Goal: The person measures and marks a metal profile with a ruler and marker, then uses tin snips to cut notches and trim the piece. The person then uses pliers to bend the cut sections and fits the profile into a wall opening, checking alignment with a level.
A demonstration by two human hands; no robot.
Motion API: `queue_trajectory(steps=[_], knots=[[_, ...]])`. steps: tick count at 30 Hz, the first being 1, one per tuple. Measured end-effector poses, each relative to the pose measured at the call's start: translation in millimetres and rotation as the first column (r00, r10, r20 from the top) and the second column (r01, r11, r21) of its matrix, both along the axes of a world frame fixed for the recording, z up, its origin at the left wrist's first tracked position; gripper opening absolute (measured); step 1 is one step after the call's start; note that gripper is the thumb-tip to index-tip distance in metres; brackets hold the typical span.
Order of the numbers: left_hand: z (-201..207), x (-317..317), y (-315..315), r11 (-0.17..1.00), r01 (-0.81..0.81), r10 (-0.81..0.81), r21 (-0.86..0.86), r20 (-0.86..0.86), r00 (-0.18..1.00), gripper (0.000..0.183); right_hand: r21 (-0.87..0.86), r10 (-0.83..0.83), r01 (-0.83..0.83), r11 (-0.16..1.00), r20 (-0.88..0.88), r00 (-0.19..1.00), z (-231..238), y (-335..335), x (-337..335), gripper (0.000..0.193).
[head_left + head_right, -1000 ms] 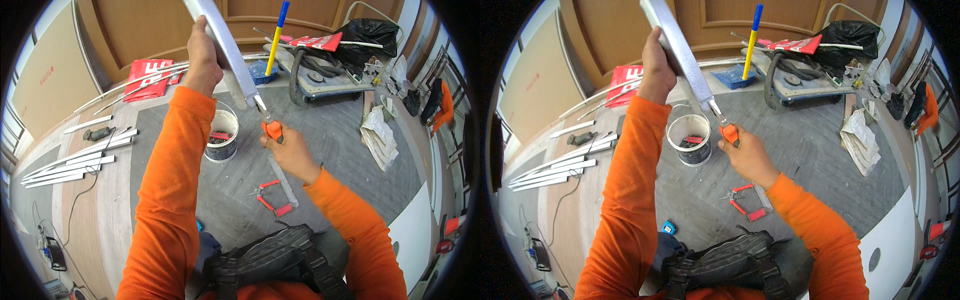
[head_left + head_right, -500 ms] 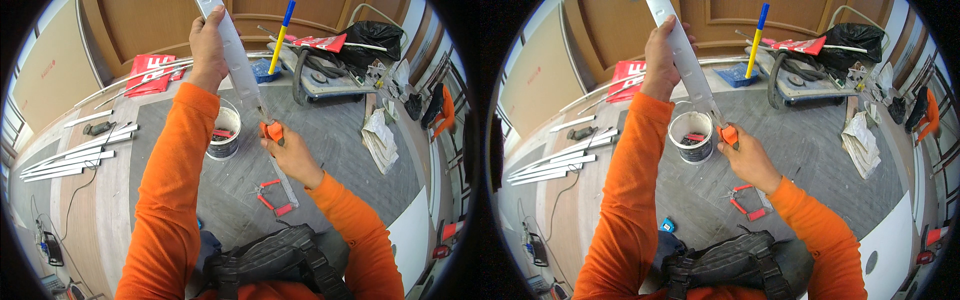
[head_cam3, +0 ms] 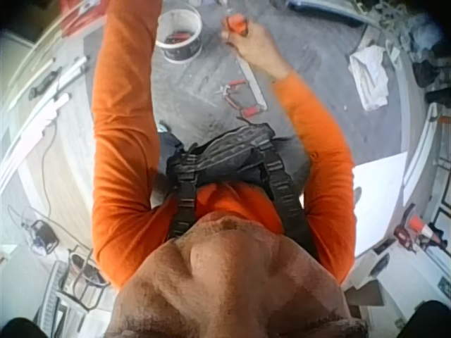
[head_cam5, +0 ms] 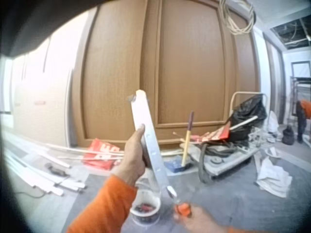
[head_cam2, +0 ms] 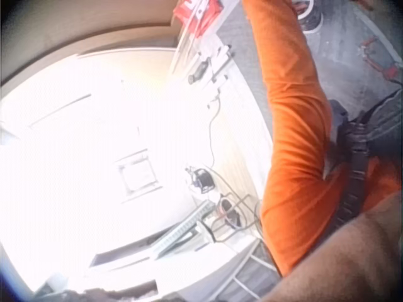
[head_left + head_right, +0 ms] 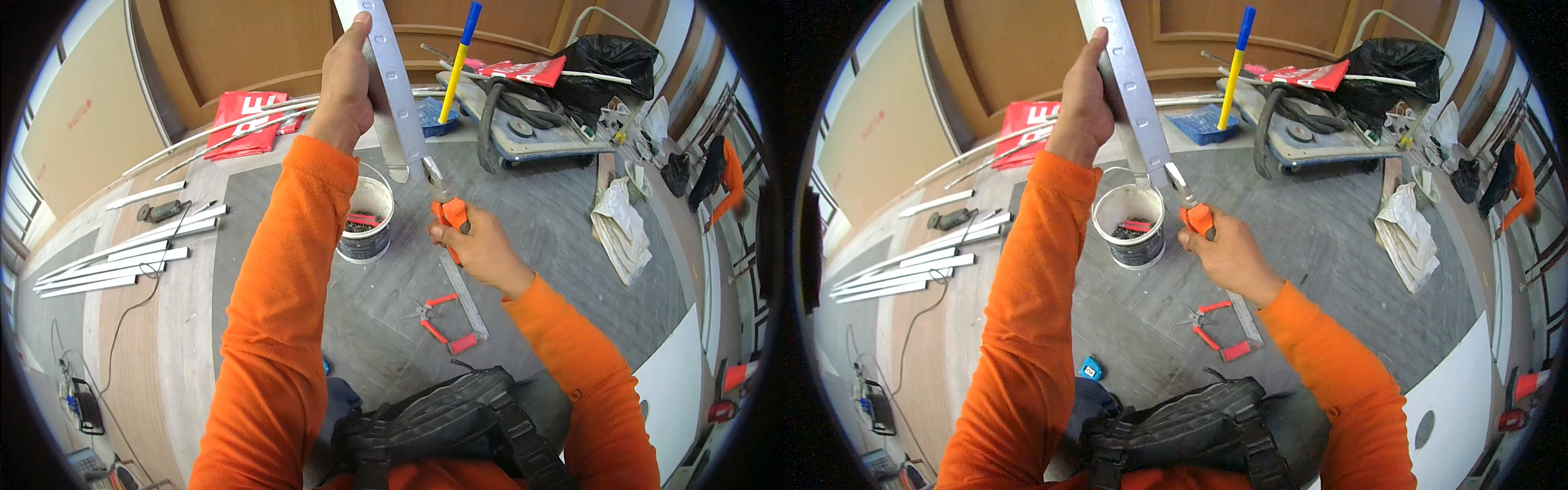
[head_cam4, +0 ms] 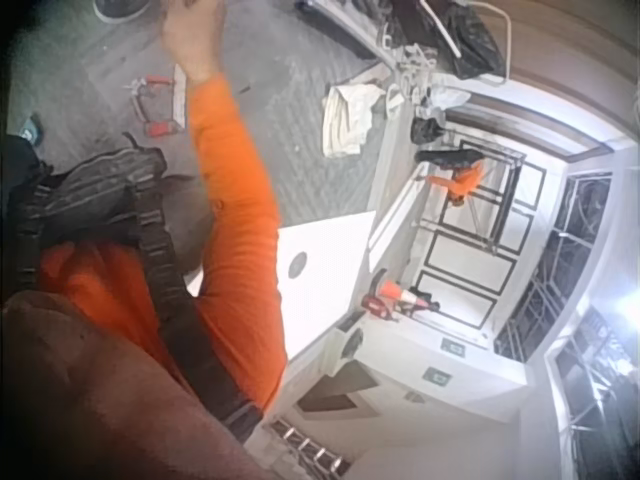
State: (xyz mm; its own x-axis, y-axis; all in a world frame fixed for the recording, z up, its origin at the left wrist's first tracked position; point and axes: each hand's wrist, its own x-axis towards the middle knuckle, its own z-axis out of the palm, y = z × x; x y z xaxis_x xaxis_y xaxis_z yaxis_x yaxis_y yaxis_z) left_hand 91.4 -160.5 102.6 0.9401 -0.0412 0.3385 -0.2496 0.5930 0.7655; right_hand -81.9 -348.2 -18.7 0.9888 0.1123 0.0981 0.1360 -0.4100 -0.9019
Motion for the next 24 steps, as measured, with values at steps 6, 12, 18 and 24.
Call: queue_trajectory(steps=[6,12,18,24], knots=[[3,-5,1,0.963,-0.223,0.193,0.151,0.190,0.962,0.060,-0.032,0.088,-0.093,0.995,-0.128,0.988,0,0,-8,0.036],[1,2,2,0.927,-0.360,0.339,0.102,0.180,0.923,0.057,-0.026,0.059,-0.061,0.998,-0.076,0.995,2,5,-13,0.037],[1,5,15,0.940,-0.336,0.327,0.064,0.112,0.938,0.055,-0.099,-0.011,0.014,0.995,0.021,1.000,11,9,-14,0.035],[10,-6,6,0.871,-0.489,0.466,0.043,0.242,0.851,0.054,-0.384,-0.091,0.098,0.918,0.038,0.995,21,-3,-11,0.036]])
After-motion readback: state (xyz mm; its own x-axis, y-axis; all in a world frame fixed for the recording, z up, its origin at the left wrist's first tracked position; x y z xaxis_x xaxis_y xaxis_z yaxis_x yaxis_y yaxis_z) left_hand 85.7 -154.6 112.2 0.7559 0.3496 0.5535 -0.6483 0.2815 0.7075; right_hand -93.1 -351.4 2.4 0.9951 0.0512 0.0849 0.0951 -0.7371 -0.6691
